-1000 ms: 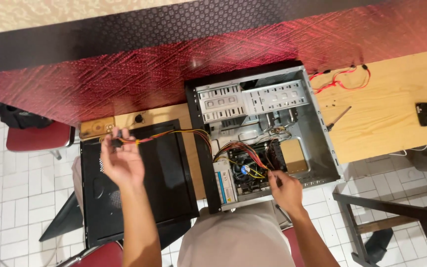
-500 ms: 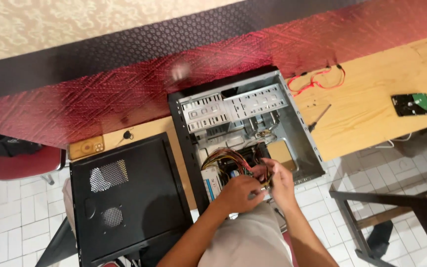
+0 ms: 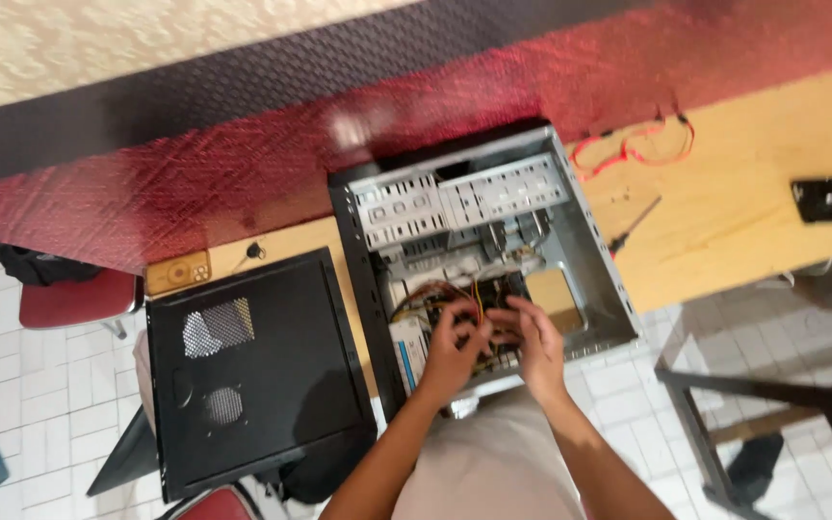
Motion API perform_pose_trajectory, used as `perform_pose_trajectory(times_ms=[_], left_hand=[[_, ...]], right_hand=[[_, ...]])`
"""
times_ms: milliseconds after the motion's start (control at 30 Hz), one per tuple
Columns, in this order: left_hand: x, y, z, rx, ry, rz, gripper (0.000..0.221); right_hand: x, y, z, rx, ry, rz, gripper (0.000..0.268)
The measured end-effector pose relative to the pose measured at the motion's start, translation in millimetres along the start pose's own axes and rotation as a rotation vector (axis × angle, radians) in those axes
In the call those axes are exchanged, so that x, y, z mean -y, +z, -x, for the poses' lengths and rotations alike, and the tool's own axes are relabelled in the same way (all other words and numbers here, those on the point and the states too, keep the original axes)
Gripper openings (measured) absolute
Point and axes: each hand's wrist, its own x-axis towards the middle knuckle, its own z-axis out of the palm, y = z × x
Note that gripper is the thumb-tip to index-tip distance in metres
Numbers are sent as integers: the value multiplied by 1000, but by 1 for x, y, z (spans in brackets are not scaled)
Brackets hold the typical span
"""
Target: Connecting power supply unit cables to the motherboard and internal components of a desktop computer.
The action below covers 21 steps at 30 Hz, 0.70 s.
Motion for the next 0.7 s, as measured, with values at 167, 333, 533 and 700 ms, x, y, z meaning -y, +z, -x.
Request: perform_pose_trajectory(times_ms=[167, 333, 533, 700], left_hand=[[5, 9, -13, -177, -80, 66, 31], [16, 24, -30, -133, 0, 21, 30], [16, 31, -50, -241, 73, -142, 33], [28, 35, -82, -242, 167, -119, 33]], right_hand=[[-16, -5, 3, -6, -17, -80, 56], [-7, -22, -26, 98, -423, 542, 20], [-4, -54, -99, -46, 96, 553, 27], [-41, -77, -155, 89, 422, 437, 41]])
